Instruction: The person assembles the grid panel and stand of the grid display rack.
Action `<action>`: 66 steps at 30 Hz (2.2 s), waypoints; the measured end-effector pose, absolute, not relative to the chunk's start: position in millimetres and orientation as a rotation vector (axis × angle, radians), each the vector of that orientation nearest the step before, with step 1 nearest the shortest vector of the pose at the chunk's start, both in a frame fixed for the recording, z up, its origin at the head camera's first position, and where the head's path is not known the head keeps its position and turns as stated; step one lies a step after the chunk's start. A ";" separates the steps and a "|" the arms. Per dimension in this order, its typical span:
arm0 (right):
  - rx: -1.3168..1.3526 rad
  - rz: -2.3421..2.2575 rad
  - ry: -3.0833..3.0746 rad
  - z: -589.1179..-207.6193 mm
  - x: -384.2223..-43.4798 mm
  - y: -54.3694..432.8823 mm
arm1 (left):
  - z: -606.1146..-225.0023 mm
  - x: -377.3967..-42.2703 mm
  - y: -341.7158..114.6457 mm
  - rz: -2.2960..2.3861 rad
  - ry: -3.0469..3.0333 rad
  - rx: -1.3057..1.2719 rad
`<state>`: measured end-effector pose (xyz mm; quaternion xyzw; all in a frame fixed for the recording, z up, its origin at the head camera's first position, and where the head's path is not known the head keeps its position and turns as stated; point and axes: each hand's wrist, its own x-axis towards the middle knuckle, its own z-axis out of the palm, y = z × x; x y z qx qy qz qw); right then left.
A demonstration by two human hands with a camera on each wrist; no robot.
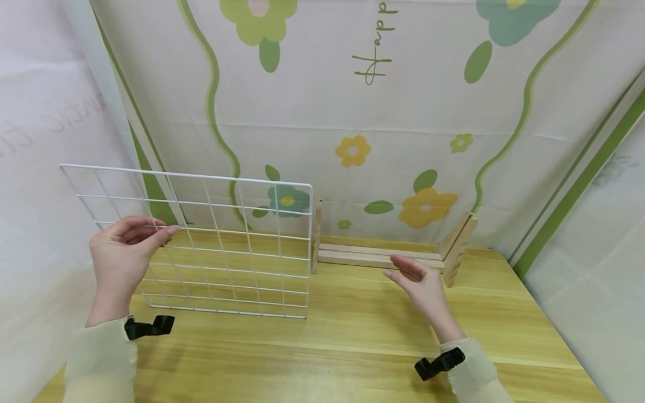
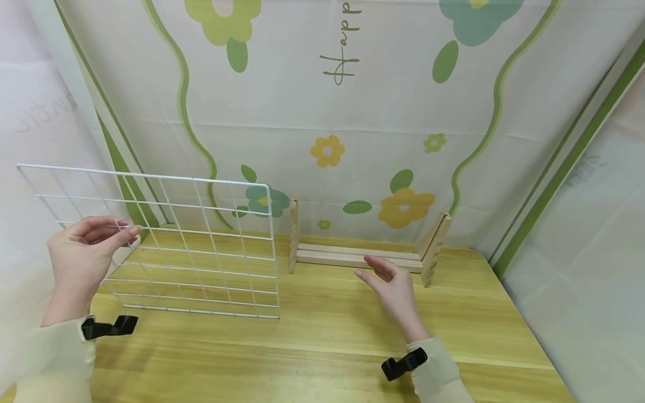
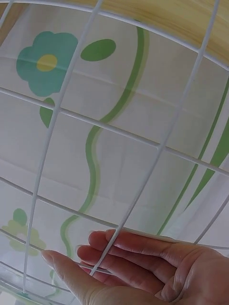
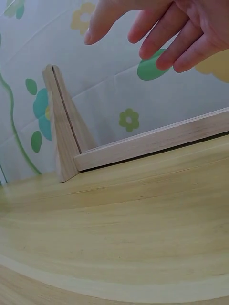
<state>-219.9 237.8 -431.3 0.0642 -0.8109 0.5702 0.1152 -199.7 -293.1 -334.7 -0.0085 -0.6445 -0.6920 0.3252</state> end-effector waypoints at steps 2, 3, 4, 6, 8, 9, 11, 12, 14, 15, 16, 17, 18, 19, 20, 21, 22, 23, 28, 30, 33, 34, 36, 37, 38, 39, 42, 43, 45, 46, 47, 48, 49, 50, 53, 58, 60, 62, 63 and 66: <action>0.195 1.669 -2.370 -432.4 -220.2 239.3 | -334.4 -199.3 -292.6 -1.820 -1.688 -0.027; 0.202 1.667 -2.369 -432.9 -220.4 240.0 | -334.4 -199.2 -292.4 -1.817 -1.692 -0.031; 0.205 1.668 -2.365 -433.3 -220.6 240.6 | -334.2 -198.9 -292.1 -1.808 -1.703 -0.031; 0.206 1.671 -2.360 -433.9 -220.9 241.8 | -333.9 -198.0 -291.9 -1.786 -1.738 -0.022; 0.201 1.673 -2.355 -434.0 -221.4 243.1 | -333.8 -197.1 -291.6 -1.761 -1.772 -0.013; 0.195 1.674 -2.355 -433.6 -221.3 243.8 | -333.7 -196.5 -291.4 -1.747 -1.789 -0.008; 0.175 1.680 -2.345 -433.0 -221.4 245.8 | -334.0 -195.2 -291.1 -1.748 -1.798 0.000; 0.161 1.676 -2.342 -432.4 -221.4 247.3 | -334.3 -194.7 -290.8 -1.751 -1.792 0.001; 0.141 1.660 -2.337 -430.6 -221.1 251.5 | -334.9 -193.3 -290.3 -1.765 -1.779 0.002; 0.137 1.662 -2.326 -429.6 -221.0 254.2 | -335.1 -192.6 -290.0 -1.774 -1.768 0.003; 0.130 1.658 -2.316 -428.3 -220.8 256.8 | -335.5 -192.2 -289.7 -1.781 -1.757 0.002; 0.123 1.655 -2.309 -426.7 -220.4 260.0 | -335.8 -191.7 -289.5 -1.783 -1.751 0.001; 0.121 1.652 -2.298 -424.9 -220.1 263.3 | -336.0 -191.1 -289.5 -1.784 -1.747 0.002; 0.120 1.648 -2.288 -423.3 -219.8 266.7 | -336.2 -190.5 -289.5 -1.788 -1.744 0.001; 0.119 1.647 -2.275 -421.7 -219.8 270.1 | -336.3 -190.1 -289.4 -1.793 -1.739 -0.002; 0.110 1.648 -2.262 -420.1 -219.9 273.6 | -336.3 -189.5 -289.3 -1.796 -1.738 0.000; 0.096 1.637 -2.258 -418.2 -219.7 277.1 | -336.3 -188.8 -289.3 -1.798 -1.738 0.001; 0.086 1.632 -2.252 -416.5 -219.7 280.8 | -336.2 -188.0 -289.2 -1.798 -1.739 0.001; 0.002 1.622 -2.222 -407.0 -219.3 298.4 | -336.2 -185.7 -288.1 -1.787 -1.741 -0.005; -0.030 1.626 -2.204 -402.6 -218.9 304.6 | -336.4 -185.7 -287.9 -1.783 -1.743 -0.010; -0.067 1.645 -2.167 -396.1 -218.4 313.0 | -336.7 -186.0 -288.0 -1.785 -1.742 -0.015; -0.076 1.669 -2.144 -394.3 -218.5 315.9 | -336.9 -186.2 -288.2 -1.785 -1.743 -0.016; -0.100 1.715 -2.092 -390.9 -218.7 321.5 | -337.1 -186.3 -288.6 -1.783 -1.746 -0.016; -0.114 1.744 -2.059 -389.4 -218.9 324.5 | -337.2 -186.4 -288.9 -1.781 -1.751 -0.013; -0.133 1.765 -2.028 -388.0 -219.5 327.6 | -337.3 -186.4 -289.2 -1.780 -1.754 -0.010; -0.159 1.787 -1.996 -386.8 -220.3 331.0 | -337.4 -186.4 -289.6 -1.779 -1.759 -0.006; -0.265 1.793 -1.933 -383.1 -222.9 341.5 | -337.8 -185.8 -290.7 -1.769 -1.776 0.009; -0.301 1.790 -1.921 -381.8 -223.9 345.1 | -337.9 -185.6 -291.0 -1.766 -1.781 0.014; -0.359 1.770 -1.939 -379.7 -226.4 352.8 | -338.2 -185.4 -291.5 -1.759 -1.788 0.017; -0.371 1.754 -1.965 -378.8 -227.4 356.5 | -338.3 -185.4 -291.6 -1.753 -1.793 0.016; -0.375 1.743 -1.998 -378.1 -228.8 360.3 | -338.3 -185.3 -291.7 -1.747 -1.798 0.015; -0.374 1.716 -2.047 -377.7 -230.3 363.7 | -338.4 -185.2 -291.8 -1.744 -1.801 0.013; -0.364 1.702 -2.090 -377.3 -231.8 366.8 | -338.4 -185.1 -292.0 -1.739 -1.806 0.012; -0.351 1.689 -2.131 -377.0 -233.6 369.7 | -338.3 -184.9 -292.2 -1.734 -1.813 0.011; -0.308 1.656 -2.236 -377.1 -240.3 376.9 | -338.1 -184.3 -292.6 -1.724 -1.826 0.006; -0.202 1.624 -2.369 -377.3 -255.3 387.4 | -337.7 -184.1 -292.5 -1.731 -1.824 -0.007; -0.164 1.628 -2.425 -377.4 -262.0 391.6 | -337.8 -184.7 -292.3 -1.734 -1.823 -0.015; -0.134 1.638 -2.478 -377.8 -268.9 395.1 | -338.0 -185.3 -292.1 -1.737 -1.820 -0.019; -0.123 1.637 -2.504 -378.2 -272.4 396.5 | -338.1 -185.5 -292.3 -1.739 -1.821 -0.019; -0.126 1.674 -2.528 -380.1 -282.0 399.1 | -338.5 -186.0 -292.6 -1.737 -1.826 -0.019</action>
